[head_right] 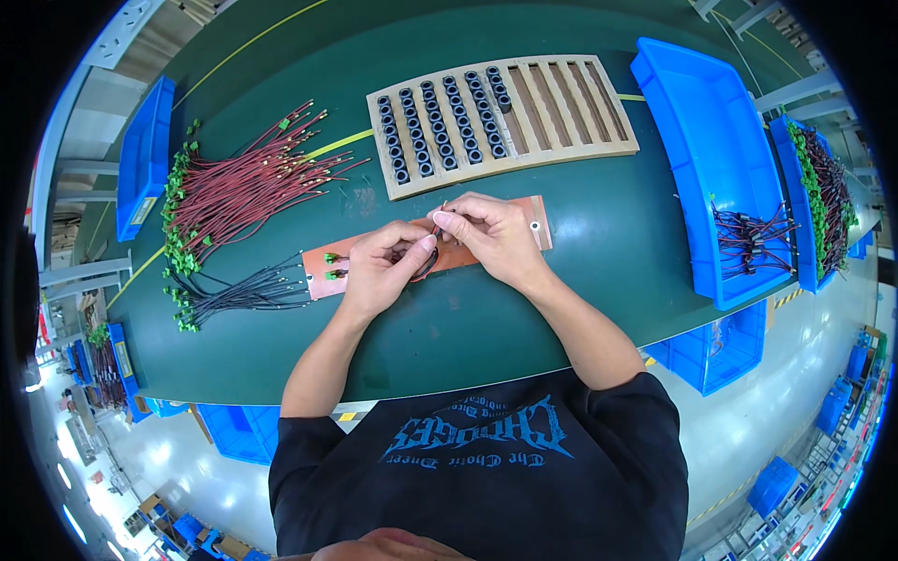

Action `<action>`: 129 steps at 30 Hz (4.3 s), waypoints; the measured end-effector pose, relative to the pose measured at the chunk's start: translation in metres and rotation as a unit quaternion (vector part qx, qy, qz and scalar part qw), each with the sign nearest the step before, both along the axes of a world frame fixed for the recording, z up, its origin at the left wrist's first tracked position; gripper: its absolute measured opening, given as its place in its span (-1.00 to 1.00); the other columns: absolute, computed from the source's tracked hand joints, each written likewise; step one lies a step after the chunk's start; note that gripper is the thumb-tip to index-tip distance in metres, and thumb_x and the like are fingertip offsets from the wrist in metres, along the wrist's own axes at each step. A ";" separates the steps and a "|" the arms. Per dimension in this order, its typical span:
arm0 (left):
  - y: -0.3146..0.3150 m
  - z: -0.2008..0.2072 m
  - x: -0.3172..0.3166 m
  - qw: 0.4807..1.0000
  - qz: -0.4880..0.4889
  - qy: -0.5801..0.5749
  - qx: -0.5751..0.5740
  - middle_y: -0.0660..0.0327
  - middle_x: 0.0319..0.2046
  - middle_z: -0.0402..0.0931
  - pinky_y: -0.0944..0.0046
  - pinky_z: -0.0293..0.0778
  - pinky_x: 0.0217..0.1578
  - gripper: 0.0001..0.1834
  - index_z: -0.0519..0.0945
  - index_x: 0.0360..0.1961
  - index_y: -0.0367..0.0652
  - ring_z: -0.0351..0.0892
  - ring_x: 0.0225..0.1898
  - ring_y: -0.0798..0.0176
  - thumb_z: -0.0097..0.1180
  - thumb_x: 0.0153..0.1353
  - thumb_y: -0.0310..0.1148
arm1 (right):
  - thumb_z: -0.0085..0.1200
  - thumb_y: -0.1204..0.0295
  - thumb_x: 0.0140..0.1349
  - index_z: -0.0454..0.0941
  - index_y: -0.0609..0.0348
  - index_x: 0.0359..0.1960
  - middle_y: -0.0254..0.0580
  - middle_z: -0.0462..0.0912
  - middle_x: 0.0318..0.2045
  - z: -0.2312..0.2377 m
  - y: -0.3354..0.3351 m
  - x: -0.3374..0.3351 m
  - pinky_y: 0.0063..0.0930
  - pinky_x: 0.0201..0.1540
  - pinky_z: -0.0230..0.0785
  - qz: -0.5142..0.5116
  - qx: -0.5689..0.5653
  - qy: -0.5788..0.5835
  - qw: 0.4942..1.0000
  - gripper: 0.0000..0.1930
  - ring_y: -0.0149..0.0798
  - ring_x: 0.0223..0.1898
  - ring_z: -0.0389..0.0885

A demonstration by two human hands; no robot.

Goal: The person assembles wire harnesses by inserting red and black wires into a cylindrical black connector. They use a small tool to push the wires into the connector and then place the finished units into a blue bin. The process is repeated multiple times throughout the video.

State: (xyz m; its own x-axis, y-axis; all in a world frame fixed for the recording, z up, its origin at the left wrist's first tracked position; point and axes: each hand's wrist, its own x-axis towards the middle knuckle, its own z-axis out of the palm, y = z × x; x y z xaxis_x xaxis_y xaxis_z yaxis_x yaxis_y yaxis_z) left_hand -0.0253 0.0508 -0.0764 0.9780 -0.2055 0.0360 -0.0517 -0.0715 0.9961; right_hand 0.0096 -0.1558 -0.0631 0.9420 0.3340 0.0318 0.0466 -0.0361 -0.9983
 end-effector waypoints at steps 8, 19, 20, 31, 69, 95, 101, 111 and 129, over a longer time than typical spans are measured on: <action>0.004 0.000 0.001 0.999 -0.040 0.025 0.010 0.27 -0.32 0.63 0.44 0.44 -0.38 -0.91 0.67 -0.13 -0.34 0.53 -0.38 0.52 0.22 0.43 -0.52 | 0.27 0.44 0.39 0.78 0.32 -0.13 -0.18 0.77 -0.26 0.001 -0.001 -0.001 -0.56 -0.15 0.56 0.005 -0.012 -0.018 1.000 -0.82 -0.45 -0.25 0.69; 0.001 0.007 -0.008 0.987 0.010 -0.115 0.113 0.14 -0.13 0.67 0.26 0.60 -0.06 -0.57 0.66 -0.02 -0.26 0.66 -0.08 0.24 0.53 0.06 -0.55 | 0.33 0.43 0.33 0.80 0.29 -0.21 -0.17 0.82 -0.32 0.004 -0.001 -0.006 -0.56 -0.28 0.57 -0.054 -0.095 -0.093 0.990 -0.85 -0.45 -0.33 0.74; 0.003 0.005 -0.009 0.990 0.015 -0.092 0.103 0.12 -0.14 0.67 0.24 0.61 -0.12 -0.66 0.70 -0.10 -0.29 0.65 -0.10 0.21 0.50 0.07 -0.57 | 0.34 0.44 0.32 0.80 0.29 -0.22 -0.15 0.82 -0.31 0.006 -0.002 -0.007 -0.56 -0.28 0.57 -0.052 -0.105 -0.102 0.988 -0.85 -0.43 -0.33 0.75; 0.006 0.009 -0.003 0.970 0.010 -0.153 0.187 0.14 -0.22 0.60 0.19 0.55 -0.12 -0.73 0.75 -0.19 -0.27 0.57 -0.11 0.12 0.46 0.03 -0.62 | 0.33 0.49 0.27 0.74 0.26 -0.35 -0.10 0.79 -0.31 -0.011 -0.016 -0.013 -0.25 -0.07 0.50 -0.110 -0.202 -0.275 0.933 -0.91 -0.12 -0.15 0.75; 0.006 0.014 -0.002 0.933 0.015 -0.247 0.261 0.11 -0.32 0.67 0.13 0.54 -0.22 -0.74 0.61 -0.41 -0.25 0.62 -0.20 0.06 0.53 -0.01 -0.56 | 0.29 0.42 0.31 0.69 0.18 -0.32 -0.21 0.74 -0.26 -0.017 -0.036 -0.011 -0.24 -0.03 0.38 -0.130 -0.225 -0.254 0.932 -0.89 -0.15 -0.08 0.67; -0.004 0.008 0.005 0.947 0.011 -0.195 0.256 0.12 -0.41 0.59 0.14 0.52 -0.33 -0.73 0.58 -0.47 -0.25 0.59 -0.30 0.09 0.53 0.01 -0.56 | 0.31 0.50 0.26 0.64 0.24 -0.36 -0.20 0.68 -0.22 -0.020 -0.049 -0.006 -0.16 0.12 0.37 -0.131 -0.244 -0.263 0.924 -0.90 -0.04 0.06 0.60; -0.007 0.007 0.007 0.950 0.018 -0.190 0.246 0.12 -0.41 0.59 0.14 0.53 -0.32 -0.73 0.59 -0.46 -0.25 0.60 -0.31 0.09 0.54 0.01 -0.56 | 0.31 0.49 0.25 0.57 0.26 -0.43 -0.15 0.66 -0.21 -0.024 -0.053 -0.002 -0.13 0.14 0.37 -0.133 -0.224 -0.233 0.937 -0.83 -0.01 0.07 0.60; -0.015 0.015 0.008 0.966 0.013 -0.133 0.221 0.11 -0.34 0.64 0.15 0.62 -0.25 -0.69 0.60 -0.23 -0.25 0.66 -0.24 0.07 0.51 0.04 -0.56 | 0.30 0.50 0.26 0.57 0.30 -0.41 -0.12 0.64 -0.23 -0.022 -0.059 -0.002 -0.14 0.10 0.40 -0.134 -0.220 -0.218 0.941 -0.83 0.01 0.04 0.59; -0.008 0.023 0.017 0.899 -0.063 -0.273 0.336 0.10 -0.37 0.58 0.08 0.52 -0.27 -0.74 0.70 -0.24 -0.29 0.57 -0.31 0.05 0.50 0.05 -0.48 | 0.31 0.47 0.26 0.61 0.27 -0.37 -0.09 0.65 -0.25 -0.027 -0.067 0.002 -0.09 0.15 0.38 -0.142 -0.224 -0.226 0.937 -0.85 0.02 -0.03 0.60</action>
